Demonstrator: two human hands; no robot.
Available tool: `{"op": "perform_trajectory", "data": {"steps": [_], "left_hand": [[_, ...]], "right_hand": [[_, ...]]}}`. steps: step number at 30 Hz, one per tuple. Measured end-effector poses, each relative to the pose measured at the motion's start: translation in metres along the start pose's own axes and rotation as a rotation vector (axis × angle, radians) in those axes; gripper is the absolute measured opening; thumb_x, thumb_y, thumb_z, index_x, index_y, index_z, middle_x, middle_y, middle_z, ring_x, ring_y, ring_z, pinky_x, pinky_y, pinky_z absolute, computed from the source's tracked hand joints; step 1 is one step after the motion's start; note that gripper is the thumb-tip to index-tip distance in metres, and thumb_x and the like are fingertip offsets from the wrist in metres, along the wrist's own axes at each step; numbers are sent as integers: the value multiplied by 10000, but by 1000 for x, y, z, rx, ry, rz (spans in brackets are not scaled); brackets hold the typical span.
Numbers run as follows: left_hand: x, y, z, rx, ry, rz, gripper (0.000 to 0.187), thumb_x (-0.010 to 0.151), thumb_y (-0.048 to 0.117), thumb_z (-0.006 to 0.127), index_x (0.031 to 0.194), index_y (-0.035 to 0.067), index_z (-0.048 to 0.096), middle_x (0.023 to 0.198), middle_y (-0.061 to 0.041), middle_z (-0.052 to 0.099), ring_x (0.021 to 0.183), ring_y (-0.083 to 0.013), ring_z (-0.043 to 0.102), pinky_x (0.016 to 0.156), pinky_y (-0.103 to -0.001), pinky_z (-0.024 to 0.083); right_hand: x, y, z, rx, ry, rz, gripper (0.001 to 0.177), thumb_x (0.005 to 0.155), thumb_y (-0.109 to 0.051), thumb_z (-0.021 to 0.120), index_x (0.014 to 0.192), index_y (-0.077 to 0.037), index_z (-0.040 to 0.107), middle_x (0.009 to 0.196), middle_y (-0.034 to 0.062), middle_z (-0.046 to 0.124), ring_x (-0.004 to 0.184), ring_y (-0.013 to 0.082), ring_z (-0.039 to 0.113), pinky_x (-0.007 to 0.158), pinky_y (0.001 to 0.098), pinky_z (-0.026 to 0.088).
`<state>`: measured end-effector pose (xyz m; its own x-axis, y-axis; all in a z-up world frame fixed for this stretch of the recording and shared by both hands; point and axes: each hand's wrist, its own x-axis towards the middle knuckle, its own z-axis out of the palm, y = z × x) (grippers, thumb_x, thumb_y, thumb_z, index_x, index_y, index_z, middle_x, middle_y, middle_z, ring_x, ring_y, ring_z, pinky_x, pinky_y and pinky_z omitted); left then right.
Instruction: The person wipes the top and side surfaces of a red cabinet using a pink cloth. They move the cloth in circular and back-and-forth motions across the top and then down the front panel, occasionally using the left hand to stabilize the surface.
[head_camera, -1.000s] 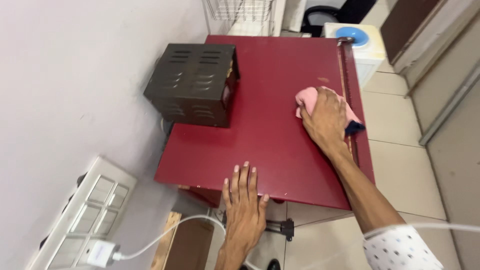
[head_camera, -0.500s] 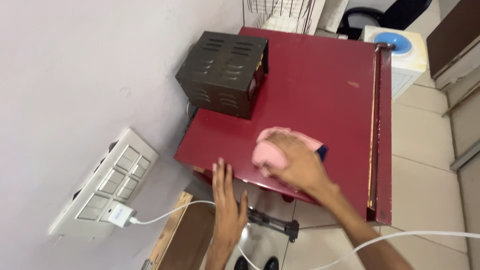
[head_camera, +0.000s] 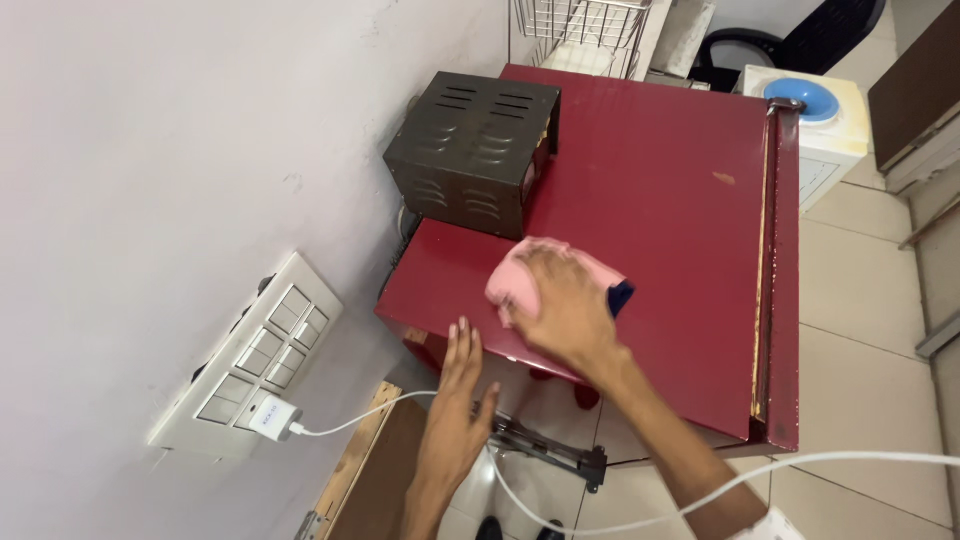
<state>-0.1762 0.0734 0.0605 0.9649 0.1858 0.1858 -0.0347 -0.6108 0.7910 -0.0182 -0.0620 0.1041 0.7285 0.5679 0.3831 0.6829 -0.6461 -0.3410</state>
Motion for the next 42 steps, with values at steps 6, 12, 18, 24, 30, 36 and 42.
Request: {"op": "perform_trajectory", "data": {"steps": [6,12,18,24,30,36,42], "left_hand": [[-61,-29,-19,-156,241,-303,338,973,217,571,1216,64,749,1290,-74,742,1254,-220,678,1055,-339,486],[-120,-143,30,-39,158,-732,382,934,134,592,1304,44,615,1372,-123,602,1304,-282,574,1087,-393,433],[-148,-197,141,-31,223,-279,636,899,32,620,1496,14,403,1582,-200,380,1461,-384,383,1182,-468,319],[-59,-135,127,40,321,-75,768,946,38,565,1578,-92,148,1663,-316,99,1522,-491,169,1219,-521,211],[-36,-176,134,235,235,65,717,968,123,574,1542,-89,200,1626,-322,150,1491,-506,223,1215,-553,241],[-38,-240,173,251,193,238,772,1006,210,544,1566,-107,118,1656,-332,52,1532,-496,115,1217,-561,192],[-35,-318,246,281,284,430,805,1035,299,517,1582,-98,79,1671,-307,27,1556,-460,37,1241,-596,90]], "right_hand": [[4,-26,21,73,-28,-138,651,816,-430,734,1346,-84,583,1430,181,571,1372,350,493,1199,490,314],[57,-39,71,94,23,-193,642,840,-422,738,1357,-72,589,1427,190,571,1368,358,509,1207,495,322],[88,-78,90,168,-58,-247,736,747,-458,773,1341,-69,580,1414,179,563,1364,366,490,1171,518,327],[30,-78,71,189,-170,-447,722,790,-399,795,1425,-155,554,1518,186,486,1424,366,452,1223,533,294],[-52,-43,31,-54,-137,-240,837,640,-297,820,1434,-219,564,1540,173,458,1405,379,439,1169,520,306],[-149,-1,57,-414,274,-165,726,728,-184,768,1429,-278,603,1547,93,515,1462,272,458,1258,490,279],[-220,75,166,-616,597,-245,588,971,-324,815,1496,-281,554,1607,89,459,1552,278,286,1321,512,118]]}}
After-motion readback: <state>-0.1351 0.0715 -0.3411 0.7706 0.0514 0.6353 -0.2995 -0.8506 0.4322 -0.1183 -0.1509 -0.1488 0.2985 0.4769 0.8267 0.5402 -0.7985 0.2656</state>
